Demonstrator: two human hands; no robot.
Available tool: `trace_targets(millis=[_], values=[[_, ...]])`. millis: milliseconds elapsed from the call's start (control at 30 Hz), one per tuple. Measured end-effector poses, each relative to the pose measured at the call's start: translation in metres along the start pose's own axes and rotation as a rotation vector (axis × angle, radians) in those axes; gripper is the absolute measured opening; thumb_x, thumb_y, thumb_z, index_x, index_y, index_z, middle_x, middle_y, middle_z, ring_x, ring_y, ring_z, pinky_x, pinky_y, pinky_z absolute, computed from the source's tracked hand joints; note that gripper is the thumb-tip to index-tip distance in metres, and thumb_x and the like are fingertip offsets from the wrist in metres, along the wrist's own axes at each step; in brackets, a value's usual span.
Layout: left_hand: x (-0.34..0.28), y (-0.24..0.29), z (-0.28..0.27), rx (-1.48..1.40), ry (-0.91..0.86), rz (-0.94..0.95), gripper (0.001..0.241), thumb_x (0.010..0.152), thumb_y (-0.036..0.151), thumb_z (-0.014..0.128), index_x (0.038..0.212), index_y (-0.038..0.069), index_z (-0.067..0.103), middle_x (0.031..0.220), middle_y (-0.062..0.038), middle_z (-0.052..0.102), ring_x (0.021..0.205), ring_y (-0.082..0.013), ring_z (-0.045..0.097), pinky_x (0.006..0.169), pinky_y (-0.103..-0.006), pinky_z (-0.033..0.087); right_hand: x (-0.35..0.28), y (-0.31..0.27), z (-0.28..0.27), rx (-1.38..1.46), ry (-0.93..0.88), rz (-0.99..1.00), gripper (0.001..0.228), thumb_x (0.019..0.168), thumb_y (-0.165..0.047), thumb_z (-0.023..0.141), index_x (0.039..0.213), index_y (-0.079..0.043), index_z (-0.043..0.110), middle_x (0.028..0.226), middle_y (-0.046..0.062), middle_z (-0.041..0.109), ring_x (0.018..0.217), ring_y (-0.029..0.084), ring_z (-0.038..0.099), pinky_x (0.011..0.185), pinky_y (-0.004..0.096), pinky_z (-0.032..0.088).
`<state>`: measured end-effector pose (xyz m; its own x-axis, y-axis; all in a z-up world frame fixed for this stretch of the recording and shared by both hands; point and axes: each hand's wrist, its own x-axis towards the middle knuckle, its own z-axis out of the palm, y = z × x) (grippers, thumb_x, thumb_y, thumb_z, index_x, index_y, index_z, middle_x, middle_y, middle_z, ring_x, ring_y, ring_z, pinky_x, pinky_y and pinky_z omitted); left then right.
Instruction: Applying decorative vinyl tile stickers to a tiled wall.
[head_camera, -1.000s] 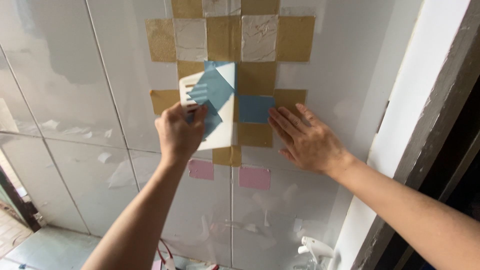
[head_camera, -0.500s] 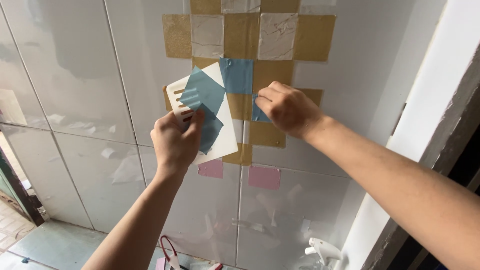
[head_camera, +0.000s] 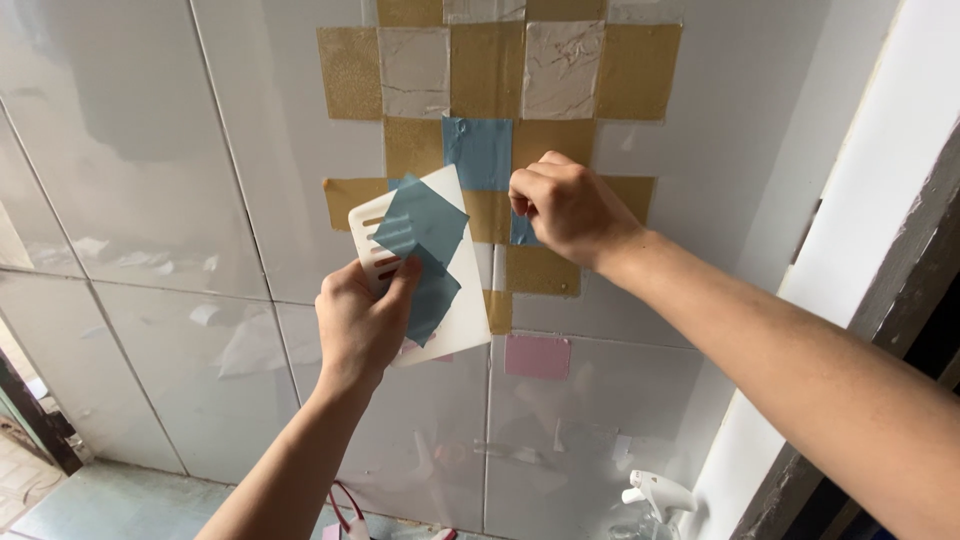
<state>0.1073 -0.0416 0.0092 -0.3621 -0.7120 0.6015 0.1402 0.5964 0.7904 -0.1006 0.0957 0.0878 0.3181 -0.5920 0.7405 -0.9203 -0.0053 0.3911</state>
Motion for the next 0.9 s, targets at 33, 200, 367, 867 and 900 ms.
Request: trace_targets(millis=[33,200,367,867,900], values=[[0.000,0.004,0.000,0.014,-0.018,-0.021,0.026,0.090,0.027,0.072,0.102,0.004,0.079,0.078,-0.008,0.079,0.066,-0.0150,0.074,0.063,-0.0324,0.059,0.004,-0.001,0.000,-0.005,-0.011,0.044,0.019,0.080,0.014,0.067,0.073,-0.002,0.060,0.073,0.009,0.069,0.078,0.025,0.067,0.074,0.036,0.057],[0.001,0.013,-0.003,0.035,-0.089,-0.048,0.026,0.090,0.028,0.072,0.099,0.005,0.080,0.075,-0.008,0.078,0.064,-0.0136,0.074,0.060,-0.0317,0.060,0.009,0.007,0.015,-0.130,-0.095,0.073,0.016,0.089,0.009,0.064,0.080,-0.004,0.062,0.078,0.011,0.069,0.080,0.025,0.067,0.077,0.036,0.059],[0.003,0.018,-0.007,0.057,-0.140,-0.057,0.026,0.091,0.028,0.071,0.097,0.004,0.079,0.072,-0.009,0.078,0.062,-0.0158,0.073,0.059,-0.0340,0.059,0.017,0.009,0.002,-0.296,-0.178,-0.078,0.013,0.086,0.004,0.067,0.097,-0.003,0.066,0.092,0.011,0.068,0.091,0.026,0.066,0.084,0.037,0.059],[-0.012,-0.012,-0.016,0.035,-0.151,-0.093,0.027,0.089,0.028,0.073,0.099,0.005,0.080,0.076,-0.007,0.080,0.067,-0.0120,0.073,0.066,-0.0304,0.058,0.050,0.014,-0.021,-0.185,-0.638,-0.087,0.011,0.091,-0.004,0.064,0.081,-0.008,0.070,0.099,0.004,0.065,0.101,0.022,0.064,0.081,0.034,0.060],[-0.009,-0.010,-0.017,0.055,-0.153,-0.109,0.027,0.089,0.028,0.073,0.099,0.004,0.080,0.075,-0.008,0.080,0.067,-0.0126,0.073,0.065,-0.0312,0.058,0.051,0.018,-0.022,-0.158,-0.667,-0.080,0.010,0.089,-0.004,0.066,0.082,-0.009,0.070,0.096,0.003,0.068,0.098,0.021,0.066,0.080,0.035,0.059]])
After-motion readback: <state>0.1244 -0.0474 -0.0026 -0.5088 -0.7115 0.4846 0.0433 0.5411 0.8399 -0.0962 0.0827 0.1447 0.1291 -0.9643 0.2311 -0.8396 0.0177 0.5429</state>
